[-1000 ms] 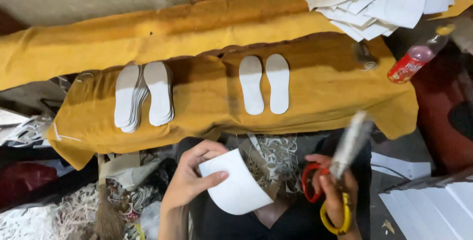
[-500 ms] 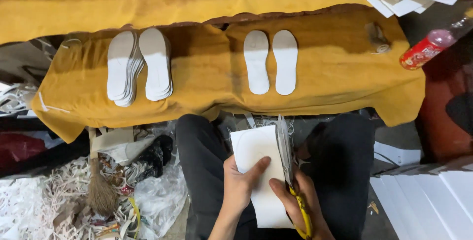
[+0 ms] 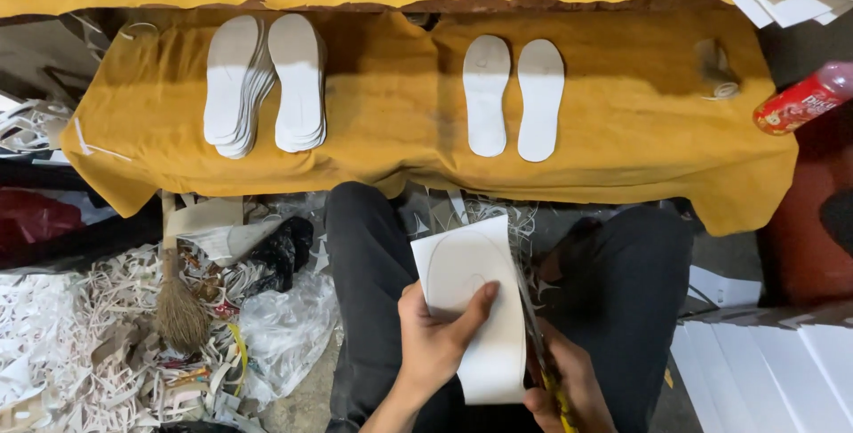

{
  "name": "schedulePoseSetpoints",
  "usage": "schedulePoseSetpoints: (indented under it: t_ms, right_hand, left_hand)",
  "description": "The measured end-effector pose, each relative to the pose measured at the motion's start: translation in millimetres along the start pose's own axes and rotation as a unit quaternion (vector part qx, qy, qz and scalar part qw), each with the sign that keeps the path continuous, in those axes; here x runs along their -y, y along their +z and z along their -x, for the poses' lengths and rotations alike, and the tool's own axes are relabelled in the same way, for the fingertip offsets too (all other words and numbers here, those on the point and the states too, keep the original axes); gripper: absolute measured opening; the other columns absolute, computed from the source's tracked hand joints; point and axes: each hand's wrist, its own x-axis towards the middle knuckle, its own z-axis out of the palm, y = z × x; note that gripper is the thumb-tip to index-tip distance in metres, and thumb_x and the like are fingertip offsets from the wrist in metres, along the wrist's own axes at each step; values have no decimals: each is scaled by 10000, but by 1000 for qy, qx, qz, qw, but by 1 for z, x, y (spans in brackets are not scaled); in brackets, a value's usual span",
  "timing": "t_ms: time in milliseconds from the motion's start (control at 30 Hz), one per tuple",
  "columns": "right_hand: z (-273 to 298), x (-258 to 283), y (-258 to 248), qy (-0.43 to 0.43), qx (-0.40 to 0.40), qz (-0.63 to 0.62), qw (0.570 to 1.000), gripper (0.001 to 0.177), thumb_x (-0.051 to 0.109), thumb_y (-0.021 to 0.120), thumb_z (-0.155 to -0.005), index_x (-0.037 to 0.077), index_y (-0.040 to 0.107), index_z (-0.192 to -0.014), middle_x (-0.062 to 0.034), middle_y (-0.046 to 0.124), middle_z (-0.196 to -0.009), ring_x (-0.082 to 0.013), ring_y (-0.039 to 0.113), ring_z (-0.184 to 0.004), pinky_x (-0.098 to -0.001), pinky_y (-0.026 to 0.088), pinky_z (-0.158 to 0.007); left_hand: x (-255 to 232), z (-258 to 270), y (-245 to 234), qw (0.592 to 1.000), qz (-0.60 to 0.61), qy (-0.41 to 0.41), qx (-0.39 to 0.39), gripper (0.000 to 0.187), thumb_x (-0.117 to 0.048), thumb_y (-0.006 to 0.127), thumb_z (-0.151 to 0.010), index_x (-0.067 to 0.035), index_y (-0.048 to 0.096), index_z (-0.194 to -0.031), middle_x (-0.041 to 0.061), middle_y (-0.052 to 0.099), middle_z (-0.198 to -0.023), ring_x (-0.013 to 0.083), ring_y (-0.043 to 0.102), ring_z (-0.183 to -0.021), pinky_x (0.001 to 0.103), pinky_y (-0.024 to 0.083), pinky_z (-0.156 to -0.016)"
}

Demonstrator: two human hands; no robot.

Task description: The person cuts white shoe insoles from a larger sheet of material using scissors. They trim the edges to match a specific shape and place the finished insoles on a yellow cloth-covered table.

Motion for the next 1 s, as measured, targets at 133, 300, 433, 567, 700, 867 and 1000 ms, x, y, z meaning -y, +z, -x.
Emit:
schedulePoseSetpoints:
  t_ms: [133, 300, 433, 567, 700, 867, 1000]
  right_hand:
    - [-1, 2, -1, 8, 7, -11, 1000, 818, 165, 929, -576, -38, 699, -1334, -129, 647, -864, -190, 592, -791, -259, 388, -618]
    - [-5, -6, -15, -103, 48, 137, 984, 967, 570, 818, -603, 36, 637, -1389, -102, 699, -970, -177, 649, -867, -298, 486, -713]
    - [9, 40, 14, 54, -29, 219, 974, 363, 274, 690, -855, 139, 773, -1182, -61, 723, -888, -147, 647, -810, -276, 444, -702]
    - [-1, 1, -9, -127, 39, 243, 961, 843, 846, 659, -548, 90, 678, -921, -21, 517, -710, -126, 434, -621, -315, 369, -569]
    - [-4, -9, -9, -105, 16, 198, 975, 927, 671, 752, -574, 76, 717, -1285, -50, 619, -768, -132, 560, -681, -294, 437, -582]
    - [-3, 1, -1, -88, 3, 181, 980, 991, 738, 765, -486, 51, 748, -1199, -79, 789, -858, -143, 710, -822, -307, 553, -649]
    - [-3, -5, -6, -173, 3, 224, 959, 708, 713, 753, -640, 62, 721, -913, -24, 604, -664, -120, 562, -607, -302, 439, -529]
  left_hand:
    - [-1, 0, 0, 1000, -15, 7, -5, 212, -159, 846, -841, -47, 686, -759, -18, 675, -713, 76, 601, -632, 257, 508, -515]
    - [-2, 1, 1, 1000, -16, 23, -8, 166, -151, 824, -862, -42, 702, -831, 9, 708, -773, 109, 645, -688, 281, 537, -563]
    - [2, 1, 1, 999, -23, 29, -26, 188, -153, 829, -854, -41, 682, -817, 11, 700, -767, 113, 640, -681, 284, 535, -559]
    - [4, 2, 1, 999, -33, 28, -33, 199, -160, 834, -848, -53, 676, -790, 3, 697, -752, 106, 638, -674, 275, 533, -555]
    - [7, 2, 1, 998, -40, 29, -30, 244, -154, 842, -842, -70, 632, -749, -8, 654, -707, 102, 601, -627, 273, 489, -511]
    - [9, 3, 4, 999, -17, 8, -38, 285, -129, 846, -839, -79, 602, -701, -14, 623, -653, 93, 576, -573, 266, 472, -463]
    - [8, 2, 5, 999, -6, -25, -39, 222, -142, 852, -825, -54, 663, -748, 18, 697, -713, 122, 647, -628, 280, 533, -499]
